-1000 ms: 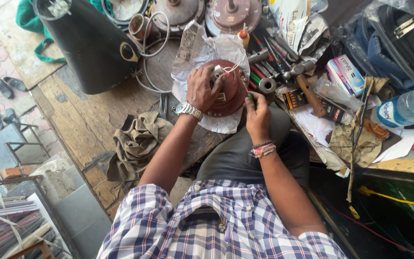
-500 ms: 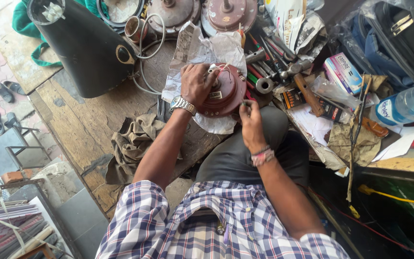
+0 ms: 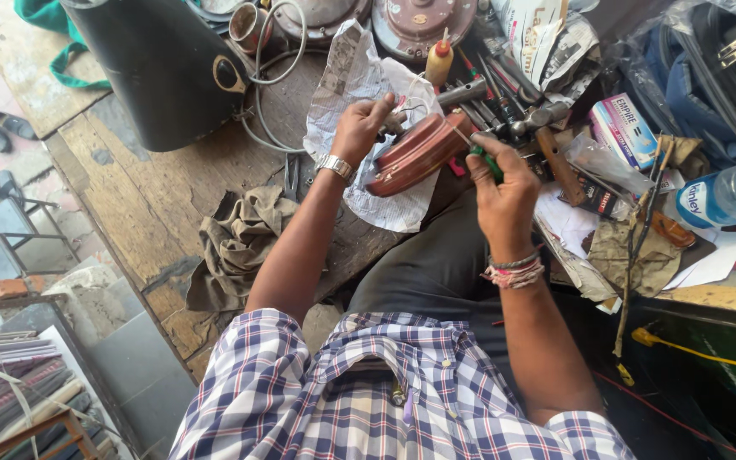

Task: The person uses a screwdriver to adjust wires on a small motor component, then applies glue from a bottle to the assembly and wipes the surface with a cloth. The person continues to adjust the wires and components with the screwdriver.

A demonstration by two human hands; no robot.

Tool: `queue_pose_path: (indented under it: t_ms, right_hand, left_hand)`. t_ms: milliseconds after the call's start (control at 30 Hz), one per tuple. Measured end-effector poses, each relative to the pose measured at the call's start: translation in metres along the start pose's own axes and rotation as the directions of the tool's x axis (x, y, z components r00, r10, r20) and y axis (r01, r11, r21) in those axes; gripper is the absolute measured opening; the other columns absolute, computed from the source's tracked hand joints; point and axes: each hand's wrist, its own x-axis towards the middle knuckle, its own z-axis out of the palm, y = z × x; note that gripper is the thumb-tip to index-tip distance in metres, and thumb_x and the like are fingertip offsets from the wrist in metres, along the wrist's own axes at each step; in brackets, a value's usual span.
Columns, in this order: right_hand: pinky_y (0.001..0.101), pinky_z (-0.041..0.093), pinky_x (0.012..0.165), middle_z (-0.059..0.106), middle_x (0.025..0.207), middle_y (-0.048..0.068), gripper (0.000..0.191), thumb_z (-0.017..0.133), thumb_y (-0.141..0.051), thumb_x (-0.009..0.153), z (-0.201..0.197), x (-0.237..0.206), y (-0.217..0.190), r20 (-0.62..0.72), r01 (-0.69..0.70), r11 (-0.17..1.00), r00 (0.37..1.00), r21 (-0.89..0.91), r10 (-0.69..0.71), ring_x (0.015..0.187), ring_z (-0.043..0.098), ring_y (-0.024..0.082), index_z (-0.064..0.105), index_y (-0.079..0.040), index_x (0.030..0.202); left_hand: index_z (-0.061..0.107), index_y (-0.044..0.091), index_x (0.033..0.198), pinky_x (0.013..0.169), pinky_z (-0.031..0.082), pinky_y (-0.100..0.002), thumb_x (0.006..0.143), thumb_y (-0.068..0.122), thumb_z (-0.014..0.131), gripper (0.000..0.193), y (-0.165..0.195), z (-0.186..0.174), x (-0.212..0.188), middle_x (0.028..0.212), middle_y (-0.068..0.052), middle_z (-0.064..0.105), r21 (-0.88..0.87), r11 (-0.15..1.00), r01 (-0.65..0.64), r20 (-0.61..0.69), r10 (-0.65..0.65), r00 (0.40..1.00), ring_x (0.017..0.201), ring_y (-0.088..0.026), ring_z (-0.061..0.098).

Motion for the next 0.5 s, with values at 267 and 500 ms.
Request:
queue_pose_path:
  t_ms: [267, 500]
  right_hand:
    - [0.0375, 0.055, 0.077, 0.074, 0.1, 0.015, 0.017, 0.076, -0.011, 0.101, -0.005, 0.034, -0.006, 0.112, -0.026, 0.997, 0.993, -0.073, 0.034, 0.089, 0.073, 0.026, 0.07, 0.0, 0.112]
    - [0.0349, 0.051, 0.061, 0.075, 0.09, 0.013, 0.015, 0.081, -0.013, 0.096, 0.013, 0.033, -0.012, 0.108, -0.043, 0.994, 0.993, -0.102, 0.054, 0.069, 0.069, 0.023, 0.074, -0.001, 0.103]
  left_hand:
    - [0.08, 0.004, 0.09, 0.062, 0.054, -0.028, 0.097, 0.051, 0.063, 0.051, 0.016, 0.018, -0.01, 0.071, -0.005, 0.077, 0.3, 0.951, -0.08, 0.037, 0.072, 0.997, 0.066, -0.008, 0.068]
    - [0.082, 0.004, 0.091, 0.062, 0.053, -0.03, 0.097, 0.051, 0.062, 0.052, 0.02, 0.015, -0.013, 0.07, -0.008, 0.076, 0.356, 0.935, -0.003, -0.028, 0.014, 1.0, 0.065, -0.01, 0.069]
